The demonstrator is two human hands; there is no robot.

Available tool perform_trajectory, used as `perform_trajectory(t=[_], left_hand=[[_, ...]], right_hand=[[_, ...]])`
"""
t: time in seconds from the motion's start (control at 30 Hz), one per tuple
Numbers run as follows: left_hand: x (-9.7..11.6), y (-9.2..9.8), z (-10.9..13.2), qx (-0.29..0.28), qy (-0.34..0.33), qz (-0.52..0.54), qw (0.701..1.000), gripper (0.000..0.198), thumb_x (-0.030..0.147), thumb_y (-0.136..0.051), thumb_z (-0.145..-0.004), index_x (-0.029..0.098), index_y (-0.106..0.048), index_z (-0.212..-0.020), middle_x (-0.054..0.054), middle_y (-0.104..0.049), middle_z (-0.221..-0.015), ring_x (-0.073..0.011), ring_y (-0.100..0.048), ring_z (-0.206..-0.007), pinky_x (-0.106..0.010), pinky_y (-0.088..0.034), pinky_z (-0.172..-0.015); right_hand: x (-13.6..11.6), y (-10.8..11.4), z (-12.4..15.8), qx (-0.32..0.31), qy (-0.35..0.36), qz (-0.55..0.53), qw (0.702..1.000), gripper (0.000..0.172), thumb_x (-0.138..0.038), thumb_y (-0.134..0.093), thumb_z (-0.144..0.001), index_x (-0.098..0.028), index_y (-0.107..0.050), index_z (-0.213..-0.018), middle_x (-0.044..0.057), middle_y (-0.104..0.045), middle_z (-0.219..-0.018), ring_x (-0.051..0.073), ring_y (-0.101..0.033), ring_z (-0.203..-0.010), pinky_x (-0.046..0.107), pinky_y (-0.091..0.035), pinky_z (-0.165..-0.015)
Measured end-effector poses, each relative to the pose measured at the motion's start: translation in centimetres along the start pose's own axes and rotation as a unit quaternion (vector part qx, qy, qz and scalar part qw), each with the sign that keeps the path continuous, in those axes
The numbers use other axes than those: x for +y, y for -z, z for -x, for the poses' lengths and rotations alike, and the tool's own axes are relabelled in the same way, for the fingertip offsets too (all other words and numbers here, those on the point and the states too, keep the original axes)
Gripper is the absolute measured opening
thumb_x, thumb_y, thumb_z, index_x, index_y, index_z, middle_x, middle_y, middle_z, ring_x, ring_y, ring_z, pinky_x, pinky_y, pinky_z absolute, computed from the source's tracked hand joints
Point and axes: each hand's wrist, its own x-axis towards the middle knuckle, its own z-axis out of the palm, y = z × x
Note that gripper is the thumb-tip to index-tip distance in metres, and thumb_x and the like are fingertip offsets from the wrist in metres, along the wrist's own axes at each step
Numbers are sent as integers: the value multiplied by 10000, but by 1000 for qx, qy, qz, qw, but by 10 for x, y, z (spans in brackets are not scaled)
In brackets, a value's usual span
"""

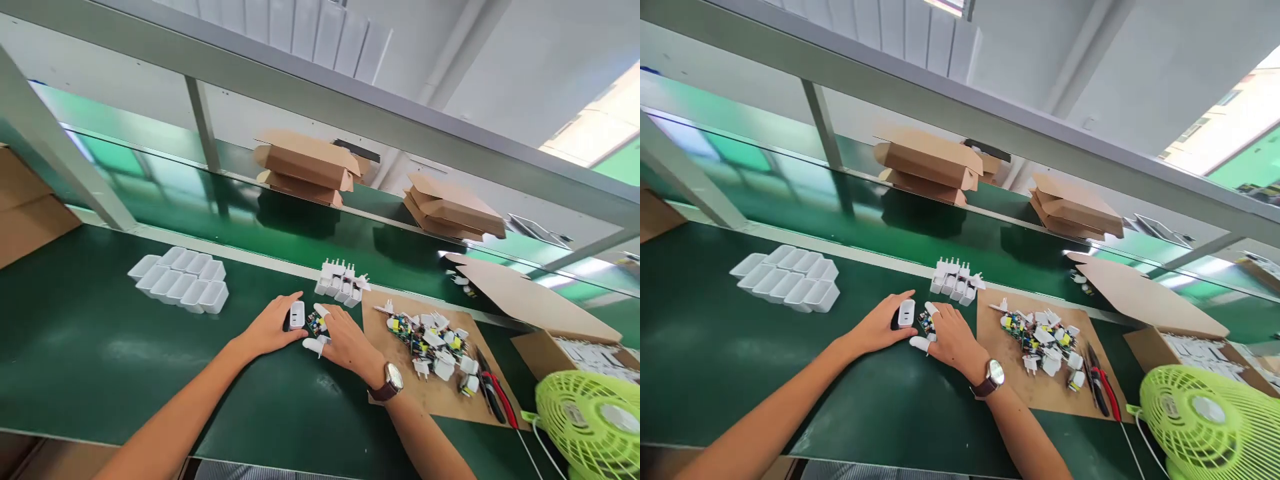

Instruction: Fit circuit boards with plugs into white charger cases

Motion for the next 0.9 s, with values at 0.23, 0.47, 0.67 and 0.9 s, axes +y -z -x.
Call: perform_trajectory(t=[0.23, 0.47, 0.67, 0.9], left_hand=[[3, 5, 2, -8, 5, 24, 1000, 821, 406, -781, -794, 219, -426, -1510, -130, -635, -1300, -313, -602, -1228, -484, -497, -1065], [3, 4, 2, -21, 16, 33, 999, 862, 404, -782, -805, 243, -357, -1538, -138, -602, -1349, -324, -574, -1278, -524, -458, -1111], [3, 11, 5, -6, -36, 37, 999, 920, 297, -758, -810, 281, -249, -1576, -140, -497, -1431, -297, -560, -1297, -494, -467, -1120], [-2, 3, 2, 62, 4, 48, 997, 858, 317, -741, -831, 299, -275, -1552, -81, -585, -1266, -229, -629, -1090, -459, -506, -1032]], right_hand=[[27, -25, 11, 6, -30, -22, 999, 620, -125, -545, -863, -112, -426, -1472, 233, -512, -1468, 352, -475, -1405, 576, -473, -1115], [25, -38, 20, 84, -62, -71, 992, 528, -214, -604, -892, -208, -499, -1410, 153, -636, -1300, 332, -609, -1241, 558, -553, -1015], [14, -34, 18, 181, -66, -128, 973, 593, -138, -576, -847, -239, -464, -1421, 129, -621, -1247, 300, -626, -1180, 495, -592, -954], [12, -27, 17, 268, -44, -157, 949, 580, -151, -591, -877, -252, -434, -1426, 135, -584, -1280, 294, -588, -1213, 504, -554, -1007]])
